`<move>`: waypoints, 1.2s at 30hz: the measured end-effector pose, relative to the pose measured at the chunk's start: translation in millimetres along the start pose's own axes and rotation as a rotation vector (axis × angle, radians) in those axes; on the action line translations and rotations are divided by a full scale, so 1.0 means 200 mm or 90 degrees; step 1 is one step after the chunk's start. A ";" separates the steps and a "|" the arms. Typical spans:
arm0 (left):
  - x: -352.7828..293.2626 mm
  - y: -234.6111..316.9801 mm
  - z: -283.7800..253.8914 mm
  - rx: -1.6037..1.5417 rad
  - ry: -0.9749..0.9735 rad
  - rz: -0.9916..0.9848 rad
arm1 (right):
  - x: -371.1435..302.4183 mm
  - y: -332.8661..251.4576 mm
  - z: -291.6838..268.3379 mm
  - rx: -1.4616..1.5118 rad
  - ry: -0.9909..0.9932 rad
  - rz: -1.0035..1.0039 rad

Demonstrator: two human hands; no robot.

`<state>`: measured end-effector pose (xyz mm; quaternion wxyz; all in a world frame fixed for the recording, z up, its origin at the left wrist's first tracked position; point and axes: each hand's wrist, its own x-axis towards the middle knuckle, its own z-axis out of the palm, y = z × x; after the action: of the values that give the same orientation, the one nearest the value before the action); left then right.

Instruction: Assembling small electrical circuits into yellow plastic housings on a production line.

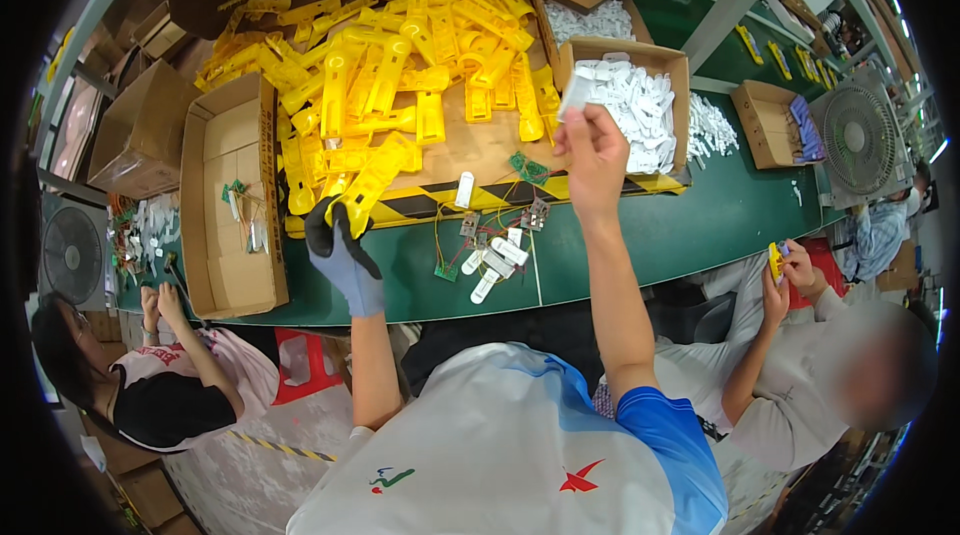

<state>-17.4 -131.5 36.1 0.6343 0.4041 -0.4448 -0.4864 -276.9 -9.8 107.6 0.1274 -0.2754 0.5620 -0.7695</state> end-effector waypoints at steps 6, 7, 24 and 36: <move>-0.10 0.24 0.00 0.059 -0.083 0.076 | -0.07 -0.13 0.00 -0.238 -0.331 0.006; -0.12 0.28 0.01 0.067 -0.119 0.083 | -0.10 -0.16 0.00 -0.306 -0.397 -0.004; -0.15 0.19 -0.11 0.088 -0.314 0.256 | -0.28 -0.27 -0.33 -0.330 -0.436 0.106; -0.21 0.24 -0.01 -0.290 -0.531 0.103 | -0.43 -0.28 -0.39 -0.181 -0.390 -0.015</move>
<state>-9.5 -81.5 73.4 0.5098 -0.0106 -0.5737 -0.6410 -244.9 113.7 118.2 0.2421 -0.5153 0.5959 -0.5663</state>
